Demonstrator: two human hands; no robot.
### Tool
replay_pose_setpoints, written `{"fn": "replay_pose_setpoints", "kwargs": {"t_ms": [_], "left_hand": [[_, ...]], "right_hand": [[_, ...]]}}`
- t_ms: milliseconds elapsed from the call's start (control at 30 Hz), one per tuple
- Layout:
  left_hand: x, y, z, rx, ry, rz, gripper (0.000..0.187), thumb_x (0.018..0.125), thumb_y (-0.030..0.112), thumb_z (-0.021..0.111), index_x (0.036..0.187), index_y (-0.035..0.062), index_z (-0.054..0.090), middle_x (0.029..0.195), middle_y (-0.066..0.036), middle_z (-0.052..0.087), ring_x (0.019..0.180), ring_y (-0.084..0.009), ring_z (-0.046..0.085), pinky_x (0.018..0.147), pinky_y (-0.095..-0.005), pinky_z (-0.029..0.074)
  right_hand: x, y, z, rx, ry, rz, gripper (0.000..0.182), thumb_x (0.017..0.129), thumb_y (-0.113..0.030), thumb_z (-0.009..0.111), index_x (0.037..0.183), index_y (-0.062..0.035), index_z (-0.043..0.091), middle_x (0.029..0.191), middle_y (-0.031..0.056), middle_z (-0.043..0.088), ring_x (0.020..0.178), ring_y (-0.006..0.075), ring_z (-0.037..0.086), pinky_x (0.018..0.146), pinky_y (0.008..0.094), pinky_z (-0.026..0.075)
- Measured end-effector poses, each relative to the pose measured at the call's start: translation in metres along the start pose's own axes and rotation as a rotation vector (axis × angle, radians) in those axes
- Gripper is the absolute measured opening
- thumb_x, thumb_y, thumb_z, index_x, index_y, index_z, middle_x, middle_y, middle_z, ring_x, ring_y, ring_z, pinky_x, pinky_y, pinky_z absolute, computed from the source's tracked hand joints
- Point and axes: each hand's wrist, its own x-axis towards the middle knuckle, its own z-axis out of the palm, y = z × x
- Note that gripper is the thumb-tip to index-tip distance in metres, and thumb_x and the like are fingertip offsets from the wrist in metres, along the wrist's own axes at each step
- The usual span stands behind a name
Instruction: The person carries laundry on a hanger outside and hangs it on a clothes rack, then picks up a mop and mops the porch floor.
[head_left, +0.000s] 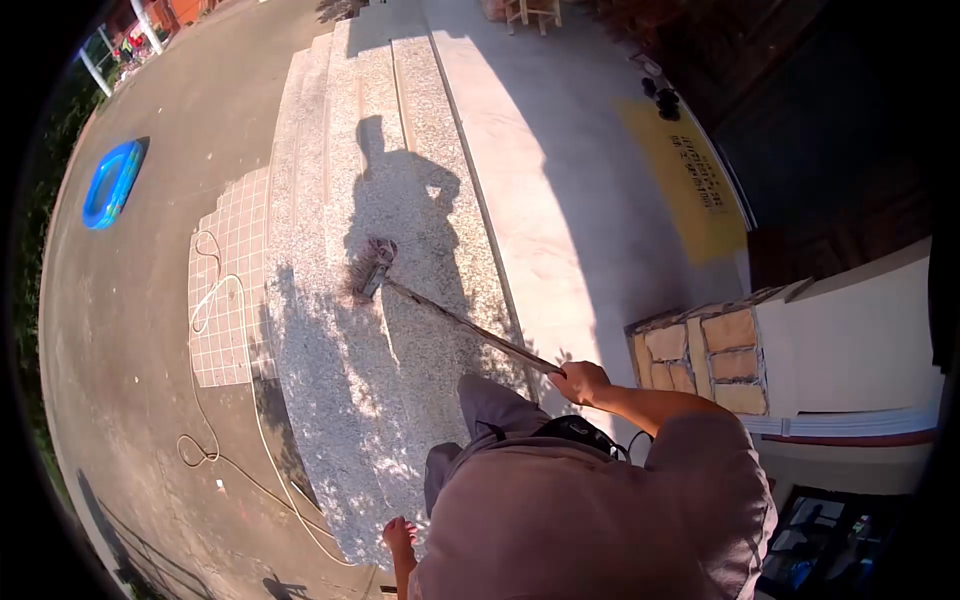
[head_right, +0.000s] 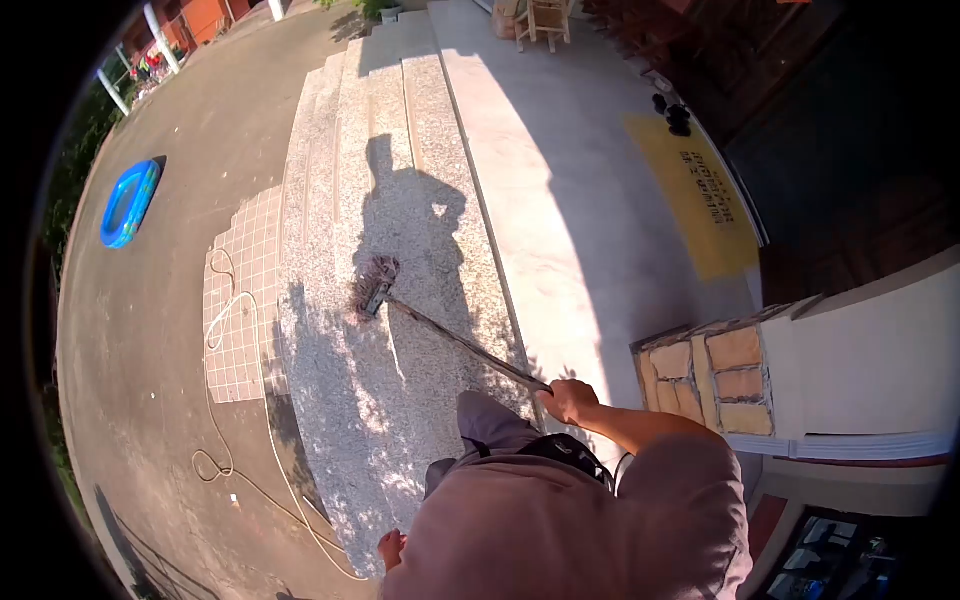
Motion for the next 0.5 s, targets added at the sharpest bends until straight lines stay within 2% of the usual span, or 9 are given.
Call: {"fn": "replay_pose_setpoints", "kwargs": {"t_ms": [67, 167, 200, 267, 300, 333, 400, 433, 500], "left_hand": [[-0.009, 0.064, 0.030, 0.121, -0.147, 0.095, 0.020, 0.089, 0.020, 0.058, 0.100, 0.0035, 0.061, 0.079, -0.008, 0.064, 0.055, -0.0173, 0.062, 0.035, -0.0262, 0.039], [-0.025, 0.153, 0.071, 0.303, -0.205, 0.227, 0.019, 0.090, 0.019, 0.059, 0.101, 0.0040, 0.060, 0.080, -0.008, 0.064, 0.057, -0.0180, 0.063, 0.037, -0.0256, 0.040], [-0.027, 0.179, 0.077, 0.338, -0.210, 0.241, 0.019, 0.090, 0.019, 0.059, 0.101, 0.0040, 0.060, 0.080, -0.008, 0.064, 0.057, -0.0180, 0.063, 0.037, -0.0256, 0.040], [-0.016, 0.226, 0.091, 0.211, -0.322, 0.173, 0.021, 0.090, 0.019, 0.062, 0.104, 0.0046, 0.059, 0.080, -0.008, 0.064, 0.059, -0.0187, 0.064, 0.038, -0.0245, 0.040], [-0.006, 0.246, 0.096, 0.270, -0.326, 0.171, 0.022, 0.090, 0.020, 0.063, 0.106, 0.0069, 0.058, 0.079, -0.007, 0.063, 0.059, -0.0195, 0.063, 0.039, -0.0248, 0.038], [0.004, 0.265, 0.101, 0.306, -0.336, 0.172, 0.022, 0.090, 0.020, 0.063, 0.106, 0.0069, 0.058, 0.079, -0.007, 0.063, 0.059, -0.0195, 0.063, 0.039, -0.0248, 0.038], [0.022, 0.301, 0.114, 0.307, -0.362, 0.144, 0.021, 0.089, 0.020, 0.063, 0.106, 0.0095, 0.058, 0.080, -0.007, 0.064, 0.058, -0.0194, 0.063, 0.040, -0.0264, 0.037], [0.017, 0.322, 0.126, 0.369, -0.299, 0.129, 0.019, 0.089, 0.021, 0.064, 0.105, 0.0114, 0.059, 0.082, -0.007, 0.065, 0.058, -0.0192, 0.063, 0.042, -0.0272, 0.036], [0.023, 0.363, 0.149, 0.506, -0.338, 0.178, 0.020, 0.089, 0.021, 0.064, 0.106, 0.0113, 0.059, 0.084, -0.008, 0.065, 0.059, -0.0193, 0.063, 0.042, -0.0269, 0.036]], "right_hand": [[0.002, 0.033, -0.029, 0.133, 0.054, 0.135, 0.045, 0.090, -0.047, 0.051, 0.089, -0.0052, 0.067, 0.085, 0.0185, 0.066, 0.083, 0.0374, 0.063, 0.075, 0.0470, 0.047], [-0.001, 0.075, -0.057, 0.345, 0.298, 0.261, 0.043, 0.089, -0.045, 0.054, 0.081, -0.0040, 0.066, 0.077, 0.0190, 0.064, 0.078, 0.0395, 0.062, 0.069, 0.0474, 0.047], [-0.004, 0.086, -0.064, 0.383, 0.334, 0.329, 0.044, 0.089, -0.045, 0.054, 0.079, -0.0028, 0.064, 0.076, 0.0202, 0.064, 0.077, 0.0406, 0.062, 0.068, 0.0486, 0.047], [-0.011, 0.110, -0.073, 0.459, 0.391, 0.420, 0.045, 0.088, -0.045, 0.054, 0.077, -0.0019, 0.062, 0.077, 0.0213, 0.064, 0.076, 0.0415, 0.061, 0.067, 0.0500, 0.046], [-0.023, 0.118, -0.080, 0.469, 0.374, 0.498, 0.046, 0.088, -0.046, 0.053, 0.078, -0.0019, 0.062, 0.080, 0.0218, 0.064, 0.079, 0.0421, 0.061, 0.069, 0.0510, 0.046], [-0.030, 0.131, -0.073, 0.429, 0.450, 0.552, 0.047, 0.087, -0.048, 0.052, 0.080, -0.0028, 0.063, 0.084, 0.0216, 0.065, 0.083, 0.0419, 0.061, 0.072, 0.0511, 0.047], [-0.045, 0.156, -0.054, 0.411, 0.445, 0.702, 0.048, 0.086, -0.050, 0.052, 0.085, -0.0038, 0.065, 0.090, 0.0208, 0.066, 0.089, 0.0403, 0.062, 0.075, 0.0507, 0.048], [-0.053, 0.161, -0.050, 0.426, 0.442, 0.727, 0.048, 0.086, -0.050, 0.052, 0.085, -0.0038, 0.065, 0.090, 0.0208, 0.066, 0.089, 0.0403, 0.062, 0.075, 0.0507, 0.048], [-0.070, 0.165, -0.041, 0.458, 0.384, 0.940, 0.049, 0.085, -0.051, 0.054, 0.083, -0.0042, 0.067, 0.087, 0.0195, 0.067, 0.087, 0.0393, 0.063, 0.074, 0.0492, 0.049]]}}
